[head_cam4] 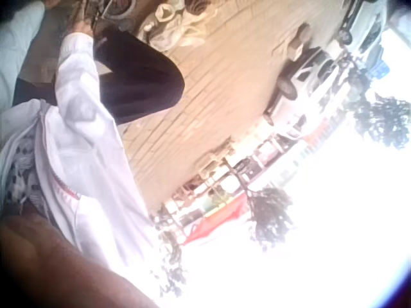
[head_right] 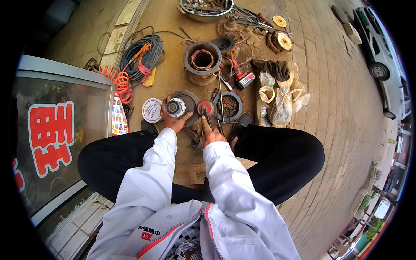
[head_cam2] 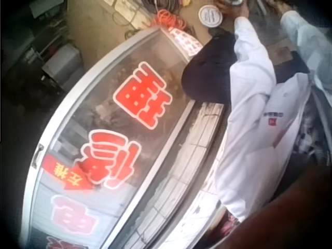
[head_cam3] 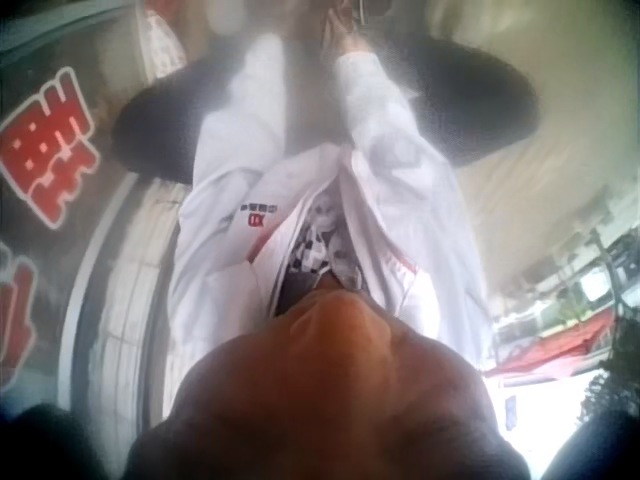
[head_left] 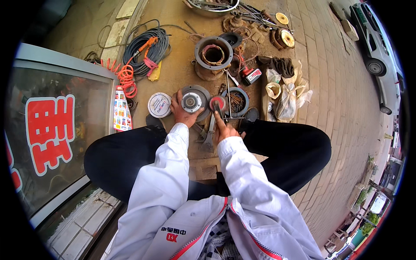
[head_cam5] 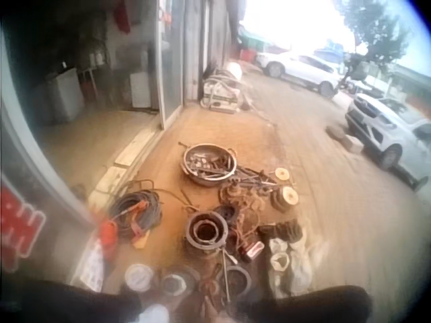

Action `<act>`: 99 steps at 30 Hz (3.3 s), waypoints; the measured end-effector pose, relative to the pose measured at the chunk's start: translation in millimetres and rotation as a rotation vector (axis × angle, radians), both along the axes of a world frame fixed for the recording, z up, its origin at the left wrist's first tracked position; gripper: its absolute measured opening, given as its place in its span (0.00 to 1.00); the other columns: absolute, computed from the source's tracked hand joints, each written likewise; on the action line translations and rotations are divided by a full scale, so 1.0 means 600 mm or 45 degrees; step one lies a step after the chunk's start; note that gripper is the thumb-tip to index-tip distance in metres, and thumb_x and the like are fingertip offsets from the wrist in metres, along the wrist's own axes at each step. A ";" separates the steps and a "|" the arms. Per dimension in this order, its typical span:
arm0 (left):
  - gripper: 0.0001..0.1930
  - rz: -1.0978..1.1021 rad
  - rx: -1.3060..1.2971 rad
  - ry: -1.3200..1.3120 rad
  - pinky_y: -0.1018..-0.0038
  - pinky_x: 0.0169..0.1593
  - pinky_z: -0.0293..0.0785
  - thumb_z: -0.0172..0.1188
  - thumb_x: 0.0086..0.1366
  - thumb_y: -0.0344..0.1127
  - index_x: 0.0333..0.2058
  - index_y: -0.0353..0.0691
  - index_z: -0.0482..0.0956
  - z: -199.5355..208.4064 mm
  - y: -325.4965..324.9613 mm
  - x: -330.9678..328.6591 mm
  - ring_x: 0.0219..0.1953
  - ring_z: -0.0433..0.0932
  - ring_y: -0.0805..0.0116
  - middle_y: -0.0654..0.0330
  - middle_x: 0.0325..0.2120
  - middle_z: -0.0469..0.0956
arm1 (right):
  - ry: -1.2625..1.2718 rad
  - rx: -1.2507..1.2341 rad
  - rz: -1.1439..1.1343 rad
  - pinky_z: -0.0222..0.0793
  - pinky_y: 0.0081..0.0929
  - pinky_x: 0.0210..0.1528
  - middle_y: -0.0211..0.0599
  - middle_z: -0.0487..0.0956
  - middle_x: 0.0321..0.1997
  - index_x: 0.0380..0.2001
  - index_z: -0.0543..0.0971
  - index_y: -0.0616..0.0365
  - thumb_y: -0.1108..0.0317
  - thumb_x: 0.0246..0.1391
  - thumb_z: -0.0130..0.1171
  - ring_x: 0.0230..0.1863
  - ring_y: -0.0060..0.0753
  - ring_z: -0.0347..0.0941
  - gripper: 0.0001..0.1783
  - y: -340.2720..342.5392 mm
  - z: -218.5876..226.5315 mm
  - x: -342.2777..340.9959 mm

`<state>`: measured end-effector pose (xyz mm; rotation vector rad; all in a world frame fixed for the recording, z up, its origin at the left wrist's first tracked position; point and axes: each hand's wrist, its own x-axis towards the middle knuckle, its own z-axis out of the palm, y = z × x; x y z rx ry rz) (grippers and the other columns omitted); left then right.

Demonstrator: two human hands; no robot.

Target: The person sits on the ground and uses a wrench to tighten a bolt on a cylindrical mechanical part. They then use a grinding tool to smooth the surface of the part and apply a substance from a small container.

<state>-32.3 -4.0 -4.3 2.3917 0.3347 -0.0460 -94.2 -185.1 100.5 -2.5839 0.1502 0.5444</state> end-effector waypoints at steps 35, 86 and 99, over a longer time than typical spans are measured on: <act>0.58 -0.158 -0.003 -0.060 0.54 0.70 0.52 0.81 0.41 0.50 0.67 0.40 0.55 0.035 0.014 0.011 0.67 0.55 0.42 0.45 0.65 0.56 | -0.160 0.043 -0.103 0.76 0.53 0.43 0.57 0.81 0.35 0.70 0.62 0.22 0.63 0.61 0.54 0.38 0.61 0.80 0.35 0.016 -0.050 -0.029; 0.63 -0.289 0.077 -0.032 0.49 0.68 0.53 0.81 0.39 0.56 0.70 0.43 0.53 0.041 0.026 0.014 0.66 0.55 0.40 0.45 0.65 0.55 | -0.491 -0.664 -0.533 0.70 0.53 0.51 0.58 0.79 0.44 0.42 0.74 0.61 0.63 0.50 0.61 0.47 0.62 0.75 0.18 -0.443 -0.166 0.431; 0.63 -0.219 0.080 0.071 0.50 0.69 0.50 0.80 0.36 0.57 0.69 0.43 0.54 0.040 0.031 0.011 0.67 0.54 0.43 0.48 0.64 0.57 | -1.354 0.364 -1.079 0.69 0.41 0.43 0.55 0.78 0.34 0.36 0.75 0.70 0.63 0.59 0.55 0.35 0.50 0.74 0.16 -0.330 0.055 0.416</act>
